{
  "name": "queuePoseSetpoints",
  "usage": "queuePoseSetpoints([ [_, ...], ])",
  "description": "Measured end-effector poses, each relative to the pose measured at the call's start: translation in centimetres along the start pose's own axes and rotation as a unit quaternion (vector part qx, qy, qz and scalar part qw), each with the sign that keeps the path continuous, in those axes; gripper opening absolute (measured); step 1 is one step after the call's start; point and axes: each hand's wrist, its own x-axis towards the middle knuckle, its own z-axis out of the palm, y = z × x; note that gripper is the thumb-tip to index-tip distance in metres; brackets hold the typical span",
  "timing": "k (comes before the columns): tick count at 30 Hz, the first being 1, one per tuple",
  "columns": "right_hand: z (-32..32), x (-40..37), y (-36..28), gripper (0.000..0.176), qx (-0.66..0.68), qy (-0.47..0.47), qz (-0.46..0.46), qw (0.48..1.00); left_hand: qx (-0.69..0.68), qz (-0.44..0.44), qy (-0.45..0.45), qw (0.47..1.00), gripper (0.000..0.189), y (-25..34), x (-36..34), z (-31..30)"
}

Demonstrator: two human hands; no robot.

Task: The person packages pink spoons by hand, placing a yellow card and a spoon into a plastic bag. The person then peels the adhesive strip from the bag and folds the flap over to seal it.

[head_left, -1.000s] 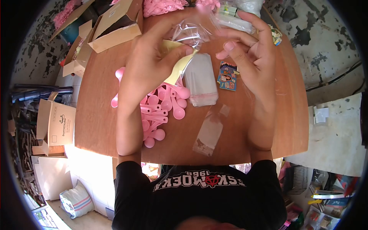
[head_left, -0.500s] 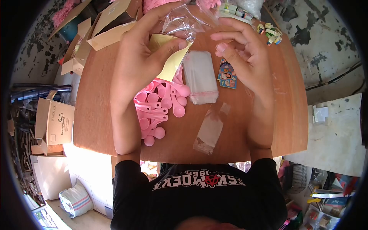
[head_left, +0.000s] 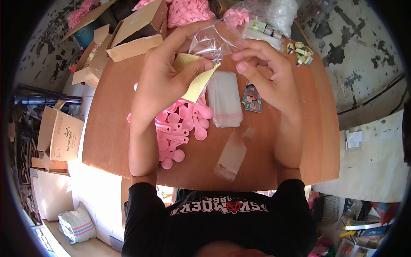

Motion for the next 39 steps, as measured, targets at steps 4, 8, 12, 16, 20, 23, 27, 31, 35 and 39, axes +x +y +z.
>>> queuePoseSetpoints([
  [4, -0.5, 0.7, 0.4, 0.032, -0.022, -0.015, -0.02, 0.999, 0.023, -0.005, 0.01, 1.0, 0.051, 0.6, -0.1, -0.2],
  [8, -1.0, 0.4, 0.8, 0.028, -0.002, 0.013, -0.022, 1.0, -0.018, -0.014, 0.019, 1.0, 0.052, 0.5, -0.1, 0.1],
  [12, -1.9, 0.0, 0.4, 0.027, -0.018, 0.013, -0.026, 0.999, -0.014, -0.006, 0.009, 1.0, 0.055, -0.2, -0.2, 0.2],
  [16, -2.0, -0.3, 0.5, 0.025, -0.039, 0.021, -0.052, 0.998, -0.011, -0.048, 0.002, 0.999, 0.054, -0.3, 0.0, 0.7],
  [20, -2.0, -0.1, 0.2, 0.022, -0.056, 0.021, -0.058, 0.997, -0.008, -0.021, 0.013, 1.0, 0.054, -0.3, 0.2, 0.8],
  [23, -1.3, -0.1, 0.5, 0.021, -0.03, 0.011, -0.033, 0.999, -0.011, -0.006, 0.022, 1.0, 0.053, 0.2, 0.1, 0.4],
  [27, 2.0, 0.2, 1.9, 0.023, -0.031, -0.049, -0.001, 0.998, -0.019, -0.003, 0.02, 1.0, 0.053, 0.9, -0.4, -0.5],
  [31, 7.7, -1.2, 6.0, 0.017, -0.16, -0.181, 0.0, 0.97, 0.009, -0.003, 0.024, 1.0, 0.052, 1.1, -0.6, -1.0],
  [35, 12.4, -3.8, 10.2, 0.012, -0.257, -0.195, -0.025, 0.946, 0.005, 0.029, 0.017, 0.999, 0.053, 1.0, -0.7, -1.2],
  [39, 13.5, -4.3, 10.4, 0.018, -0.216, -0.187, 0.054, 0.957, -0.009, 0.015, -0.033, 0.999, 0.057, 1.1, -0.4, -1.2],
])
